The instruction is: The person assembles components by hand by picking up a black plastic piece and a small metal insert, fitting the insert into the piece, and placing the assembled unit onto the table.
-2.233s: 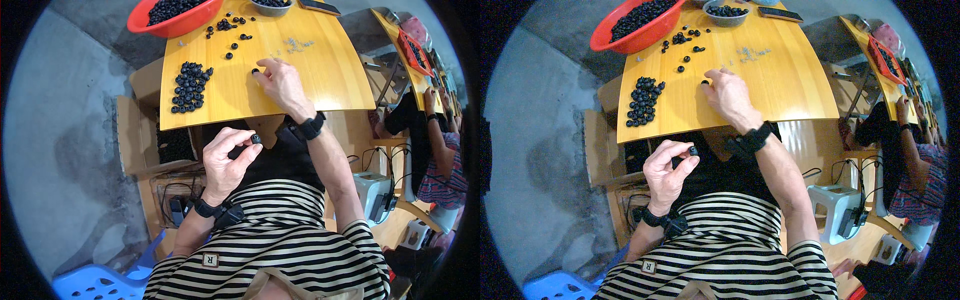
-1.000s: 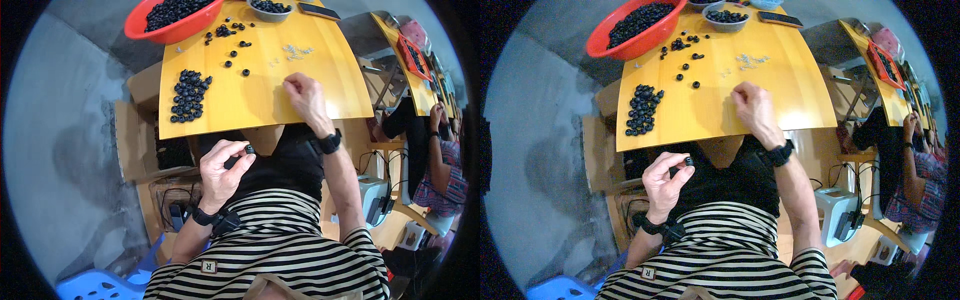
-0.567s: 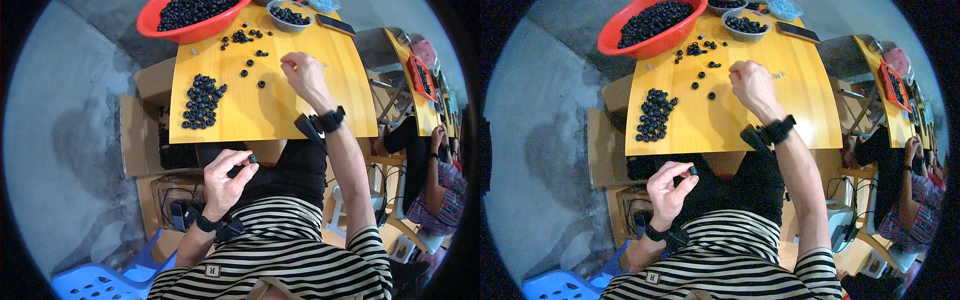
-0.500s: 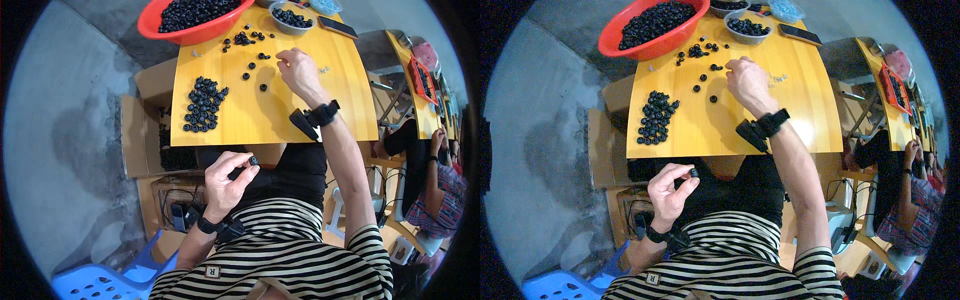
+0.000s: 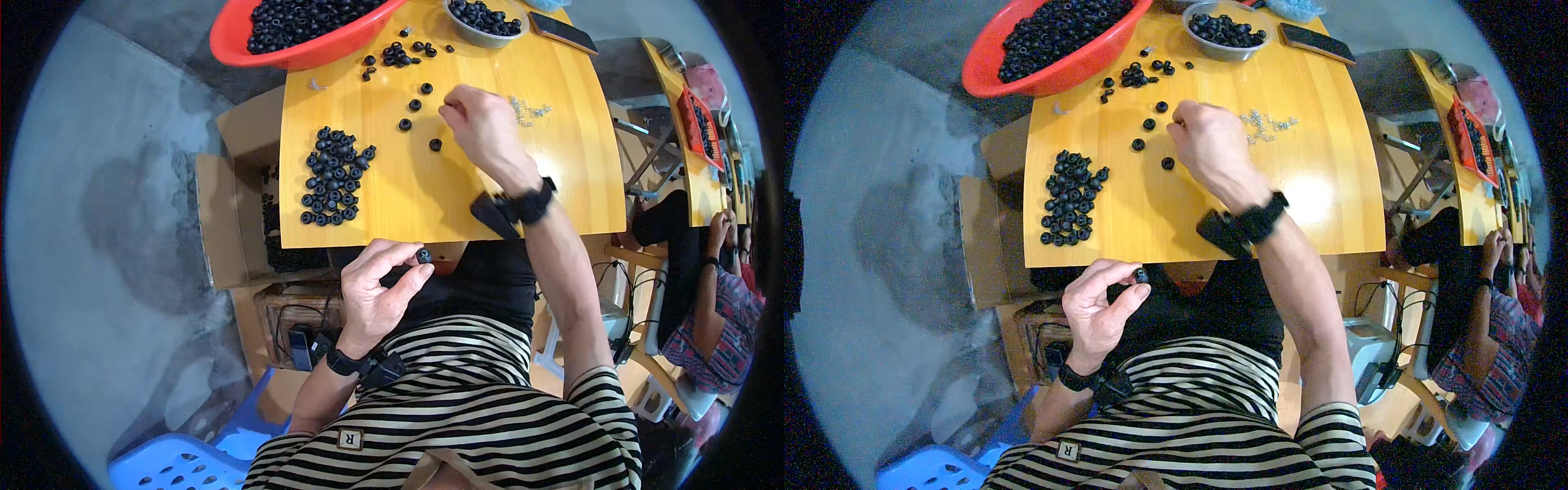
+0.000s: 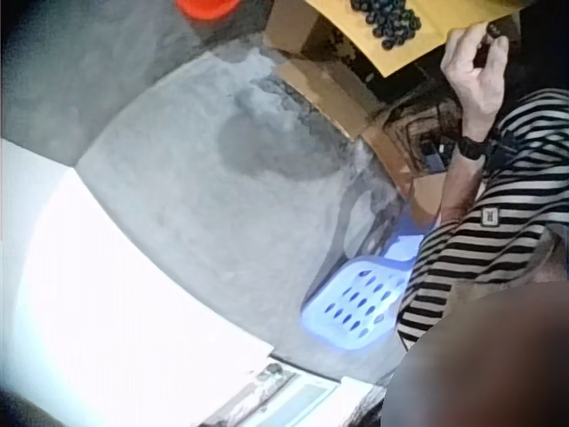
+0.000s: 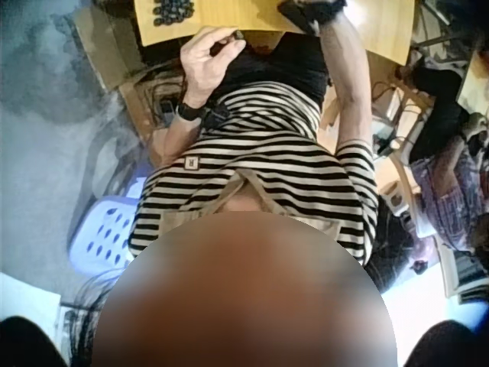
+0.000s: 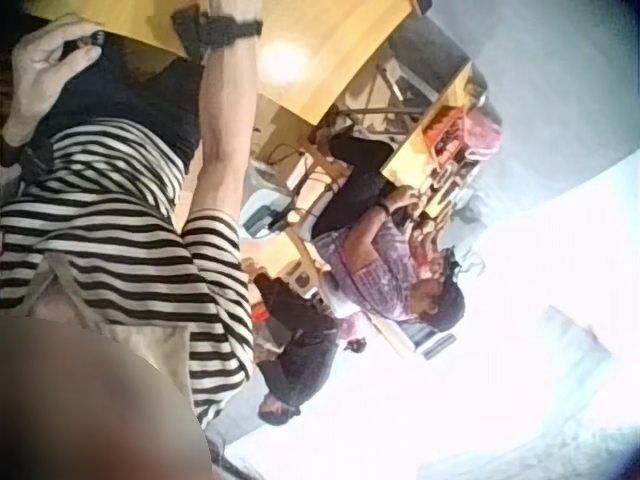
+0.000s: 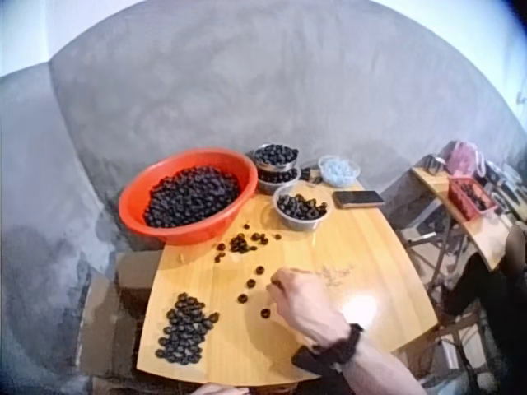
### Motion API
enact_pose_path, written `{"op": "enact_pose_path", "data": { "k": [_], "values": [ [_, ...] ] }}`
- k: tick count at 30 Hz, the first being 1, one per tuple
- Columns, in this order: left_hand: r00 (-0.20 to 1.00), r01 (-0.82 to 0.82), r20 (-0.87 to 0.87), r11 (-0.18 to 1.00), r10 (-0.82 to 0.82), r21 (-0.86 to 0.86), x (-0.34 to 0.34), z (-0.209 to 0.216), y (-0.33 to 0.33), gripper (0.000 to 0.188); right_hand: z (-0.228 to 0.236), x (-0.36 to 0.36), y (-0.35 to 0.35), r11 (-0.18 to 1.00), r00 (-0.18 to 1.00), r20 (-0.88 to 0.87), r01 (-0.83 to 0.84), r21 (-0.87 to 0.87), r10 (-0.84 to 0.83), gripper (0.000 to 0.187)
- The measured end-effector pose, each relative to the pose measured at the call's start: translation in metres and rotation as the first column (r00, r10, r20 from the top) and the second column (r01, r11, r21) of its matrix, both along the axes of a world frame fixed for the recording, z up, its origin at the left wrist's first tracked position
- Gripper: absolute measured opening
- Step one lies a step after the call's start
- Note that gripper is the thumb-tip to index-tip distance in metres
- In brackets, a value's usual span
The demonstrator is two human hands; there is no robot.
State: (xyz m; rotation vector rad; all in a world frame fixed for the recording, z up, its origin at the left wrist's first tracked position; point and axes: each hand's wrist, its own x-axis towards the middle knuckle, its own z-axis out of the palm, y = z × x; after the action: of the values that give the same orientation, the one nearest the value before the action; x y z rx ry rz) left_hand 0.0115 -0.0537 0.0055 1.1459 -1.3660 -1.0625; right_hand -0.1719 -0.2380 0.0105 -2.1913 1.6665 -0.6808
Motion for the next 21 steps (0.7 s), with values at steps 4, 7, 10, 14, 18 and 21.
{"op": "enact_pose_path", "data": {
  "k": [4,7,10,14,18,21],
  "values": [
    [0.998,0.07,0.001,0.998,-0.07,0.007,-0.005,-0.002,-0.01,0.03,0.026,-0.026,0.064,0.847,0.599,0.757,-0.232,0.478,-0.263,0.02],
    [0.987,0.152,0.061,0.986,-0.148,-0.069,-0.015,0.004,-0.024,0.031,0.002,-0.044,0.103,0.712,0.117,0.852,-0.498,0.495,-0.51,0.022],
    [0.969,0.24,0.066,0.97,-0.238,-0.024,-0.024,0.014,-0.034,0.032,-0.018,-0.048,0.126,0.698,-0.172,0.794,-0.605,0.382,-0.583,0.021],
    [0.954,0.297,0.06,0.952,-0.293,-0.075,-0.032,0.005,-0.045,0.031,-0.03,-0.052,0.134,0.741,-0.279,0.782,-0.592,0.318,-0.558,0.02],
    [0.957,0.29,0.023,0.951,-0.289,-0.106,-0.04,0.004,-0.046,0.033,-0.031,-0.055,0.137,0.786,-0.258,0.823,-0.529,0.318,-0.507,0.018],
    [0.947,0.321,-0.016,0.945,-0.322,-0.059,-0.045,0.006,-0.044,0.034,-0.038,-0.056,0.138,0.834,-0.145,0.897,-0.453,0.315,-0.417,0.018]
  ]
}}
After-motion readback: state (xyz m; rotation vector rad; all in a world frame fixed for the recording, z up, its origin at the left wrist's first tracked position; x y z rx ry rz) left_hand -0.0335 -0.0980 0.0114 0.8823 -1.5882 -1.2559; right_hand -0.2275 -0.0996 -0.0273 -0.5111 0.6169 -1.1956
